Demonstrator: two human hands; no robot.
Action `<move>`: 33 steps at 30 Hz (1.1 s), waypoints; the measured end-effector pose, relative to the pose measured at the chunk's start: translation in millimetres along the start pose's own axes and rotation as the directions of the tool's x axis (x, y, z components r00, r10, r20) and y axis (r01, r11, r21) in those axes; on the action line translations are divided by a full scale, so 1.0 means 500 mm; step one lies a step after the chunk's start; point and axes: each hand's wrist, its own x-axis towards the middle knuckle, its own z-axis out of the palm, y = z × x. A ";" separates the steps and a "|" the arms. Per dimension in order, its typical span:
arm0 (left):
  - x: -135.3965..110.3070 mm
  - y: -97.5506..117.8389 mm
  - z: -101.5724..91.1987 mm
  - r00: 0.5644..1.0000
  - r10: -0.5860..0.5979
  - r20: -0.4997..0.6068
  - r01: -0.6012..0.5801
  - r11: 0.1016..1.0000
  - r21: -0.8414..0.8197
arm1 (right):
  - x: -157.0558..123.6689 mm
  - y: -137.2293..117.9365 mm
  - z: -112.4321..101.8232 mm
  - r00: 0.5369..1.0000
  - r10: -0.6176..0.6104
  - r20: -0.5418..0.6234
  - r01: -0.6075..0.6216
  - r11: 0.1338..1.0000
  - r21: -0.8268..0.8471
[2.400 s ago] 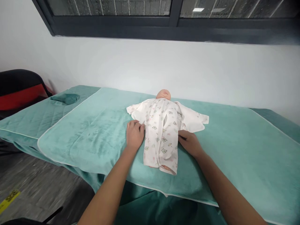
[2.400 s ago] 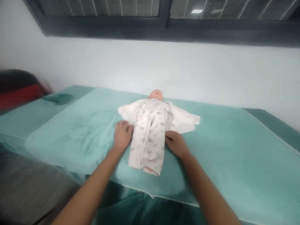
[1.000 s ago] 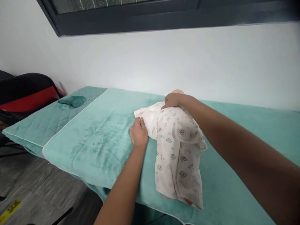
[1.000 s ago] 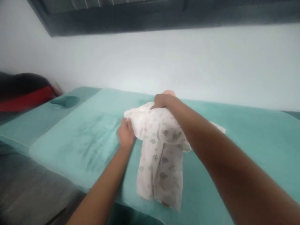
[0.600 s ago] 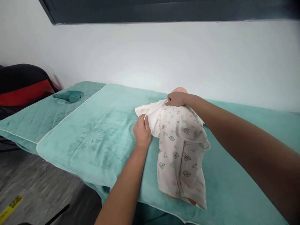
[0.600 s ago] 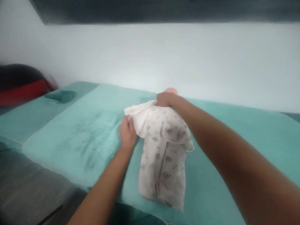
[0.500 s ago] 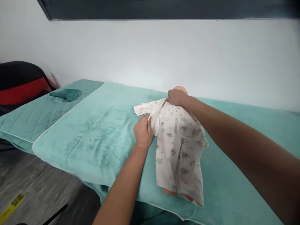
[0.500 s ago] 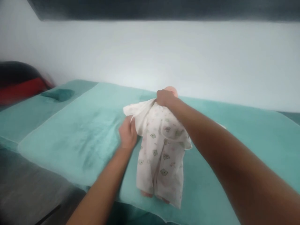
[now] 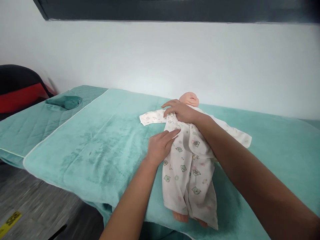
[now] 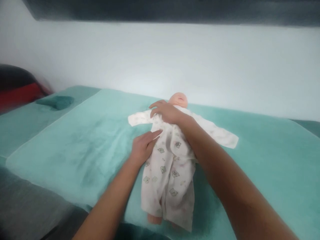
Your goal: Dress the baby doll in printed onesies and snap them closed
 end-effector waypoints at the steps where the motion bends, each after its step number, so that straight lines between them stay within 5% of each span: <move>1: 0.001 0.002 -0.001 1.000 -0.004 0.001 0.004 1.000 -0.018 | -0.003 -0.005 0.002 1.000 0.007 -0.018 -0.007 1.000 -0.007; 7: 0.001 0.009 -0.005 1.000 0.013 0.022 -0.011 0.998 -0.057 | -0.024 -0.036 0.002 0.930 0.234 -0.285 -0.288 0.943 -0.166; 12: 0.008 0.021 -0.007 0.998 0.069 -0.001 -0.069 0.996 -0.051 | -0.059 -0.059 -0.010 0.682 0.407 -0.607 -0.616 0.767 -0.178; 17: 0.020 0.056 -0.018 0.982 0.188 0.025 -0.189 0.981 0.041 | -0.110 -0.052 -0.005 0.565 0.525 -0.637 -0.704 0.709 -0.040; 21: 0.037 0.095 -0.042 0.943 0.238 0.232 -0.255 0.966 0.048 | -0.134 -0.031 -0.003 0.441 0.709 -0.549 -0.716 0.648 0.261; 24: 0.070 0.101 -0.058 0.921 0.145 0.362 -0.107 0.987 -0.122 | -0.136 -0.027 -0.014 0.440 0.821 -0.364 -0.761 0.556 0.335; 27: 0.129 0.075 -0.046 0.961 -0.124 0.246 0.181 0.958 -0.221 | -0.123 -0.036 -0.030 0.458 0.853 -0.250 -0.815 0.515 0.264; 30: 0.202 0.033 0.000 0.926 -0.372 0.072 0.378 0.899 -0.221 | -0.106 -0.042 -0.038 0.453 0.854 -0.256 -0.852 0.499 0.157; 33: 0.265 0.010 0.053 0.901 -0.410 0.142 0.428 0.894 -0.133 | -0.100 -0.028 -0.036 0.457 0.828 -0.325 -0.845 0.518 0.134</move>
